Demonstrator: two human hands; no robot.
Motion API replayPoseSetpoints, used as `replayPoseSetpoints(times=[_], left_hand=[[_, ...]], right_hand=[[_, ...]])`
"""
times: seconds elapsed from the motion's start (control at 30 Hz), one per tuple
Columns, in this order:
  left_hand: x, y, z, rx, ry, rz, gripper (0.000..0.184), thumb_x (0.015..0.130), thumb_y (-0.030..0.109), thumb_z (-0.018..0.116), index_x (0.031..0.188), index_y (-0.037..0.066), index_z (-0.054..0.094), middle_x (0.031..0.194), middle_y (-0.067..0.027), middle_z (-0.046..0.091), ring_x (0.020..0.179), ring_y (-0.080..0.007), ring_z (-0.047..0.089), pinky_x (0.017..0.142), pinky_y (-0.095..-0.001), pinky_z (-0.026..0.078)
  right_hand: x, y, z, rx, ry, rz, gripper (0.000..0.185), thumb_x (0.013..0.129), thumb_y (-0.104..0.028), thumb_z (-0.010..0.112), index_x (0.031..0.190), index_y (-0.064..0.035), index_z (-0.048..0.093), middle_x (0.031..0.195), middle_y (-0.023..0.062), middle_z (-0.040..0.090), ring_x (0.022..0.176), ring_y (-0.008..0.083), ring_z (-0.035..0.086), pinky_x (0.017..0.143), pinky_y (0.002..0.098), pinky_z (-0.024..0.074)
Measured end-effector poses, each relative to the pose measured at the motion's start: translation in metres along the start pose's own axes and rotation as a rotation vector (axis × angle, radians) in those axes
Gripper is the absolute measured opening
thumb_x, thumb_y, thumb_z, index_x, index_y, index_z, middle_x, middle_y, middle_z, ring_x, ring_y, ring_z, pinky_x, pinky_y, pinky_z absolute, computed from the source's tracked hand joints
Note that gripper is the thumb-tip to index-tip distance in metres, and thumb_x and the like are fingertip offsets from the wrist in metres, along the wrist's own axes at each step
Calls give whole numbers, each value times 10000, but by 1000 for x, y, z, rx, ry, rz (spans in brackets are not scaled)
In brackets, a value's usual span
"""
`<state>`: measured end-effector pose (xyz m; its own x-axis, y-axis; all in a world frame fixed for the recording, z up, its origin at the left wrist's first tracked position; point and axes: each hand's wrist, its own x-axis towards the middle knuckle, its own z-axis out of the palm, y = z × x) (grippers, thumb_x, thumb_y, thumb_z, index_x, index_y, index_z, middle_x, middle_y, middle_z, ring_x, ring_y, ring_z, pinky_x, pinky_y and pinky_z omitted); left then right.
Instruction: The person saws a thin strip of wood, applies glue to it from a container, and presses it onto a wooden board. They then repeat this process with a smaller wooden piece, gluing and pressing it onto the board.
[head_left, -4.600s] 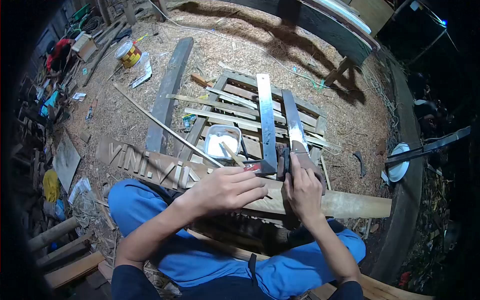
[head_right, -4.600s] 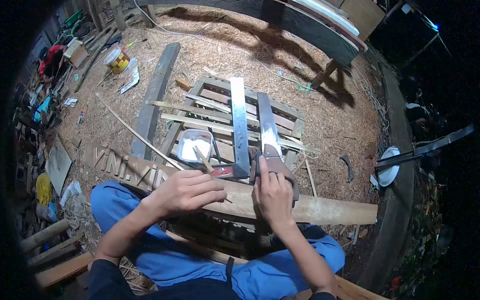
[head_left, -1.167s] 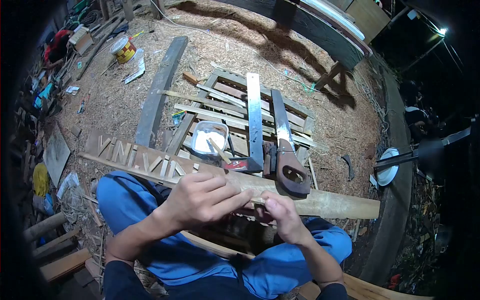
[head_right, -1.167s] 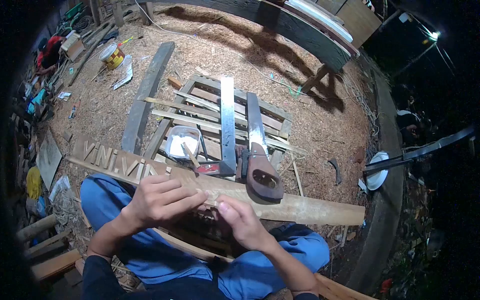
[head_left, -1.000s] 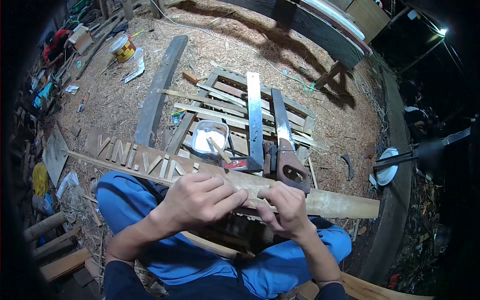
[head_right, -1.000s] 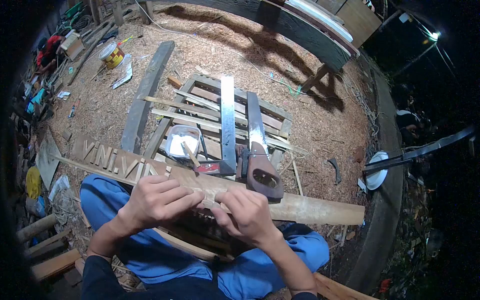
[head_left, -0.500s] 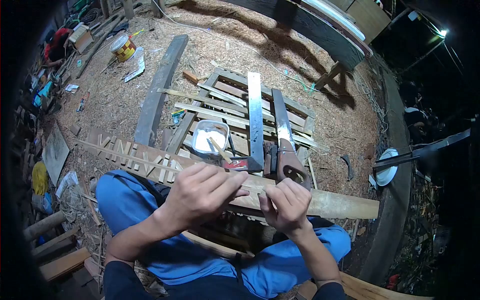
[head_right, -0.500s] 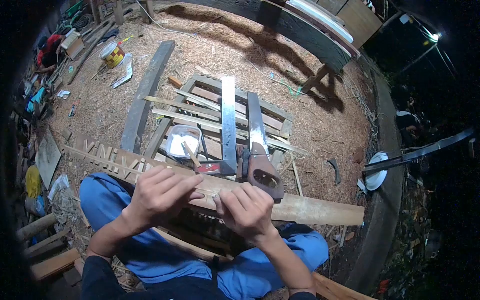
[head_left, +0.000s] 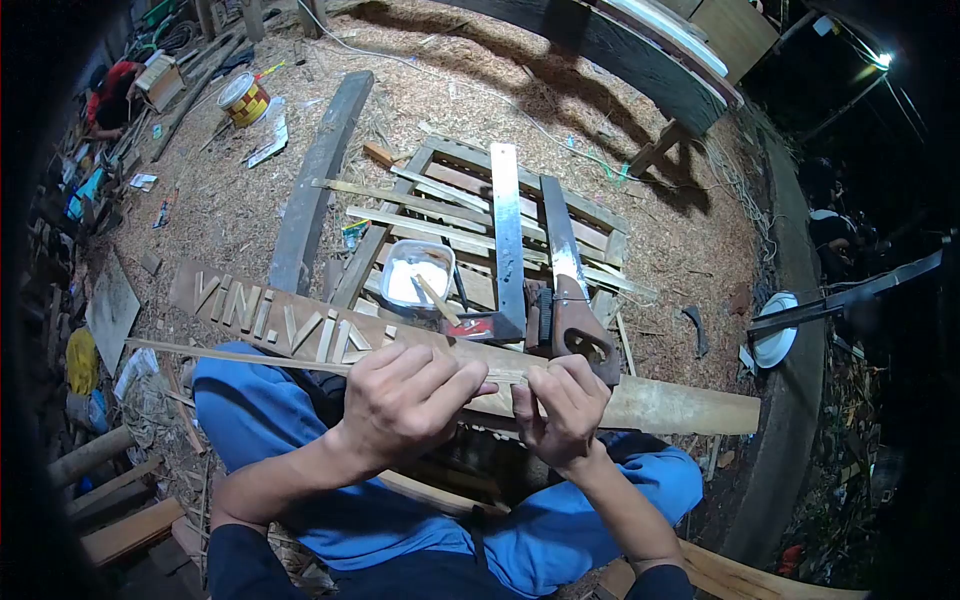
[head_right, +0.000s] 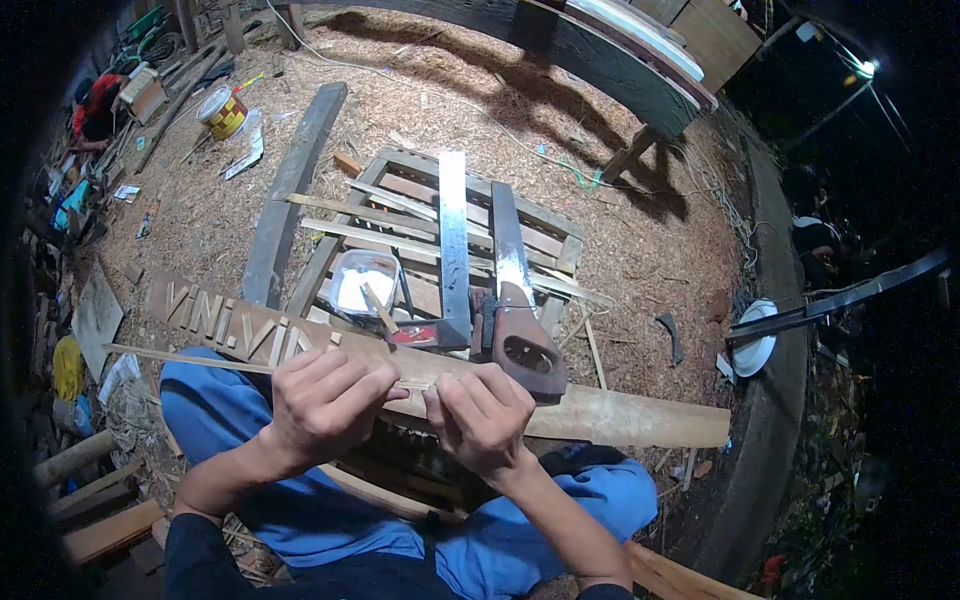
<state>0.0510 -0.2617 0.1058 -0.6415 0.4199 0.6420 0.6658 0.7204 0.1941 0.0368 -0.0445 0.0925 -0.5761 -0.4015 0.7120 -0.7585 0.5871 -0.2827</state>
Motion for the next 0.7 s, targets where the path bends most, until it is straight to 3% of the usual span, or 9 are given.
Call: replayPoseSetpoints(times=[0.13,0.23,0.3,0.37,0.4,0.53,0.7], left_hand=[[0,-2,0,-17,3,-8,171,867,248,754,949,103,717,707,12,601,620,-151,585,536,-314,404],[4,-17,0,-115,1,31,202,842,260,793,959,109,728,711,11,609,621,-158,601,524,-309,421],[7,-26,-1,-198,3,61,233,817,268,825,971,115,739,717,8,616,610,-166,602,511,-305,420],[7,-30,-1,-282,83,150,328,799,313,845,1065,139,764,744,22,640,624,-151,625,518,-290,452],[7,-28,-13,-284,-14,135,332,845,282,789,1157,174,752,806,22,629,739,-162,690,614,-307,554],[11,-30,-22,-227,-9,212,328,841,303,790,1141,174,752,783,28,611,722,-155,677,599,-305,540],[11,-32,-18,-344,7,213,294,826,301,784,1096,186,763,748,35,579,683,-142,636,565,-293,497]], right_hand=[[-2,-1,1,10,-8,16,150,810,-66,775,889,-30,653,716,83,593,634,266,583,532,366,458],[0,0,-2,185,-77,99,92,845,-46,707,885,13,649,708,110,568,628,273,532,547,389,422],[6,-3,-11,481,-246,213,92,868,-54,718,896,-9,643,724,104,579,672,309,569,603,401,461],[11,-5,-20,546,-291,236,86,916,-74,677,907,4,642,762,114,579,722,302,567,662,402,453],[13,-5,-23,679,-329,301,98,941,-87,660,925,8,641,791,116,575,749,285,565,682,391,447],[10,-1,-29,1013,-489,483,159,1025,-126,602,1017,25,652,888,101,564,829,215,547,751,345,429],[2,-5,-22,1200,-518,515,223,1061,-178,596,1114,29,659,928,80,564,867,187,531,788,328,428]])
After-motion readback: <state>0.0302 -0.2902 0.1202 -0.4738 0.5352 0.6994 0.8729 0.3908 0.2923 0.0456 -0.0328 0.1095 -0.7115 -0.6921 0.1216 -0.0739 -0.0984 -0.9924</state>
